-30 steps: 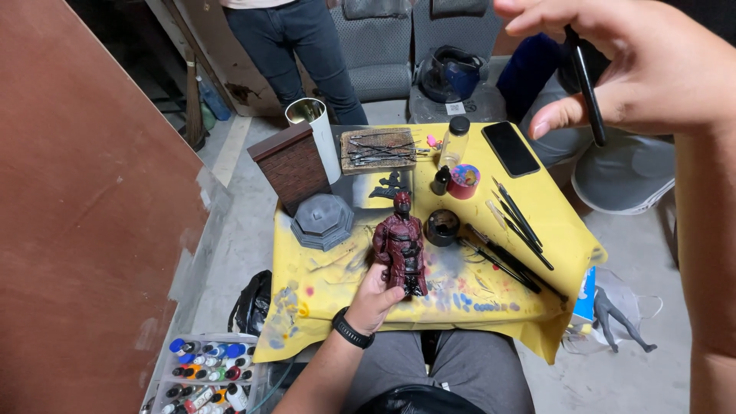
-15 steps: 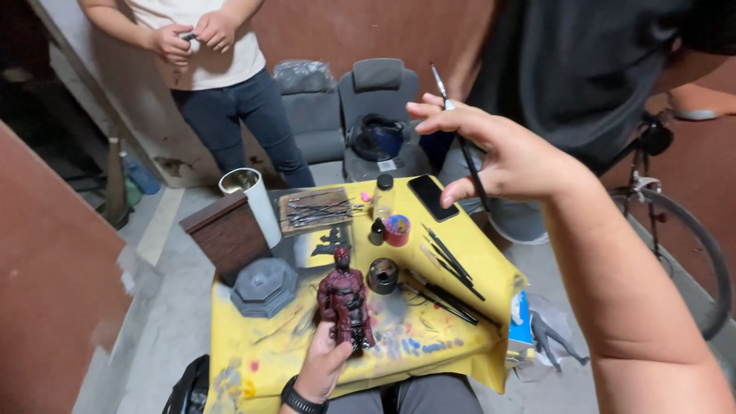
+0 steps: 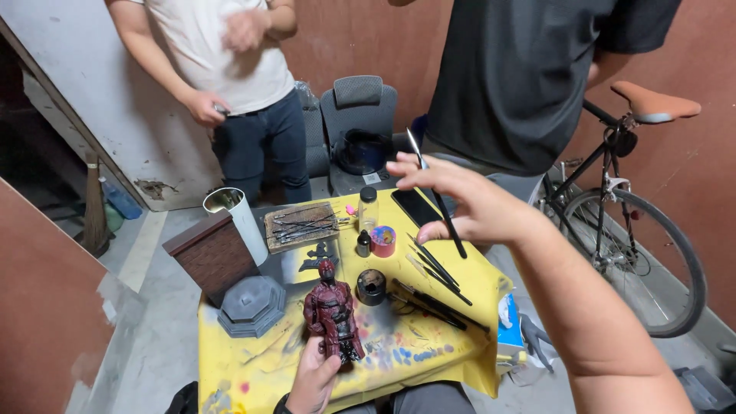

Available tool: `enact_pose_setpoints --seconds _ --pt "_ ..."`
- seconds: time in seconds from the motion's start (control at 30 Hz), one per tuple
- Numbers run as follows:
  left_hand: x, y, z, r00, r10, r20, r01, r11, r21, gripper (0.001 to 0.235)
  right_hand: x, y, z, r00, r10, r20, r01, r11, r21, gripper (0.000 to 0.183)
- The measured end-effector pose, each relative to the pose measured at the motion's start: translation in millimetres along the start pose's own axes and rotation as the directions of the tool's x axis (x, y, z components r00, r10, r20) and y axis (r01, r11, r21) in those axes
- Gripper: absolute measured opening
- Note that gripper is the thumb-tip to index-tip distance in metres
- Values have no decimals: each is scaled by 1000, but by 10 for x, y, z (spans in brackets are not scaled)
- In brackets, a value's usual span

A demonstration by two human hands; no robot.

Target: Painting a red action figure with a fine brush and dark paint to add detail.

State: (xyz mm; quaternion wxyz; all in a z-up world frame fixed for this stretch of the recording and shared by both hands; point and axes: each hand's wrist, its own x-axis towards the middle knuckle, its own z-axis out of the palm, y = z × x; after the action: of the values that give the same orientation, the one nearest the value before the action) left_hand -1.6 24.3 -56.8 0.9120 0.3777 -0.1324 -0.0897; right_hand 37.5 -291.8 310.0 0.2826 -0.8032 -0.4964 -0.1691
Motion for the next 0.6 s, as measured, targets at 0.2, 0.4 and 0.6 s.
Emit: enact_pose_setpoints --seconds 0.2,0.4,0.6 --pt "18 97 137 999 42 10 -42 999 -13 76 -352 137 450 998 23 -64 -22 1000 20 65" --pt "104 147 308 985 172 27 -174 982 67 57 -756 324 1029 971 84 -224 -36 977 210 53" --pt "163 381 483 976 209 66 -214 973 84 74 -1012 477 1866 827 277 -489 -34 893 448 36"
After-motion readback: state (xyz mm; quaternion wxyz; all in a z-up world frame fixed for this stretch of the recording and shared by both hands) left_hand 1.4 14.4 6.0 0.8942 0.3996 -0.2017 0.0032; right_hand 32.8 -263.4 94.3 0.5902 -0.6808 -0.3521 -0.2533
